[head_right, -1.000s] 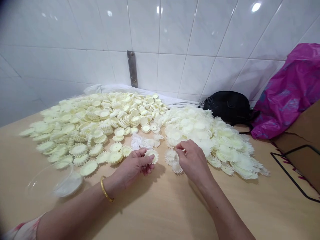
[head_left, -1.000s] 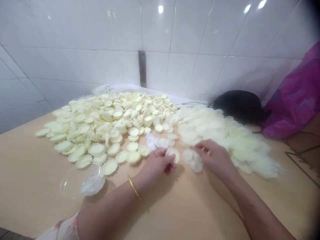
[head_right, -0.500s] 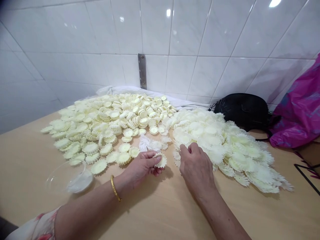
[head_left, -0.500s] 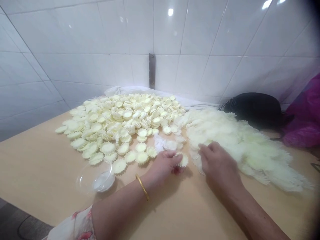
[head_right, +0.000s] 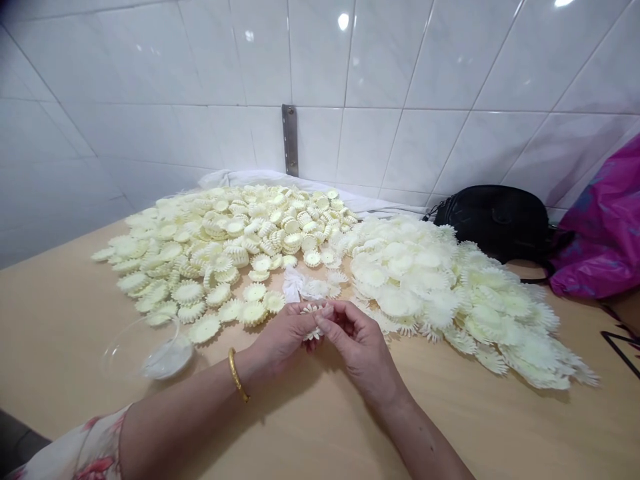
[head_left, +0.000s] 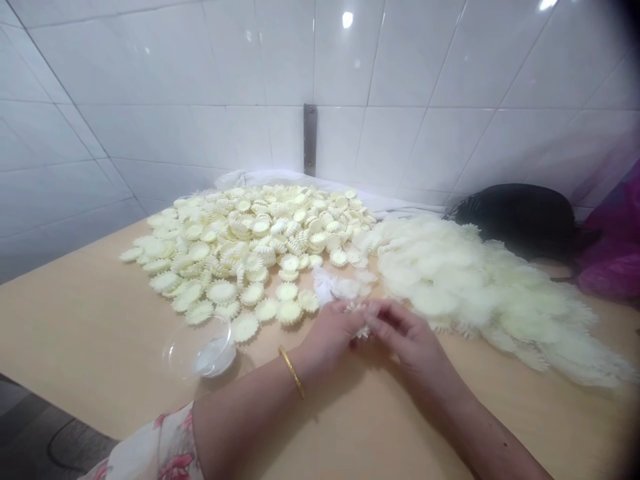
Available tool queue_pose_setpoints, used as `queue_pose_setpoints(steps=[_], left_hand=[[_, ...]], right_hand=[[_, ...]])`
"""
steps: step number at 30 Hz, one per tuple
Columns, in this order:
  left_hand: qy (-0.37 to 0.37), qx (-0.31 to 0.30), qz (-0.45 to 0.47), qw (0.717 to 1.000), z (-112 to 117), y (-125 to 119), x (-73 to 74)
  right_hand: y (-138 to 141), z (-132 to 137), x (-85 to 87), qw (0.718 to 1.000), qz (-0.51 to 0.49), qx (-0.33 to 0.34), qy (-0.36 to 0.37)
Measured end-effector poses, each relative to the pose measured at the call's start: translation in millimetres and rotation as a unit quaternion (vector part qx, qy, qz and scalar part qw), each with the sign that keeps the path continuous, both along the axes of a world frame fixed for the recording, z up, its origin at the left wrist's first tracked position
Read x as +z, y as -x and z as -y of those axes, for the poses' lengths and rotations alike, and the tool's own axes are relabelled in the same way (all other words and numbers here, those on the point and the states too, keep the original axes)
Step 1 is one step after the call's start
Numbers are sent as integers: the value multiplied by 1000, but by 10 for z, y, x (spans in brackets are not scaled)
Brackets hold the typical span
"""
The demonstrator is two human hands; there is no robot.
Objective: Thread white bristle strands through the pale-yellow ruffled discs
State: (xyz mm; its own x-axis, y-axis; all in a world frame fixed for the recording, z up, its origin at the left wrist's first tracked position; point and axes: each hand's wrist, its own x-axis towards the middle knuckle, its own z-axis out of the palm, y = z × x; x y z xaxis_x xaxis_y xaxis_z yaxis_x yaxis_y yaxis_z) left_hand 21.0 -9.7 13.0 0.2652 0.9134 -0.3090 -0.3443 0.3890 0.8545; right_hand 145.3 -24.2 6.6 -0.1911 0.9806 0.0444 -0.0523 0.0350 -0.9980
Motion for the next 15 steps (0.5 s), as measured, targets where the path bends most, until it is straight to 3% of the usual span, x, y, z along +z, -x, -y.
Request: queue_pose_setpoints(steps=[4,11,15], left_hand=[[14,-2,9,1000,-16,3,-33],[85,-47,90,991,-69,18,-25],[89,-41,55,994,-83,18,-24]], right_hand=[[2,1,3,1000,-11,9,-17],[-68,-15,-2,985,42,-150,-68],[-114,-9,6,976,120,-122,-137]])
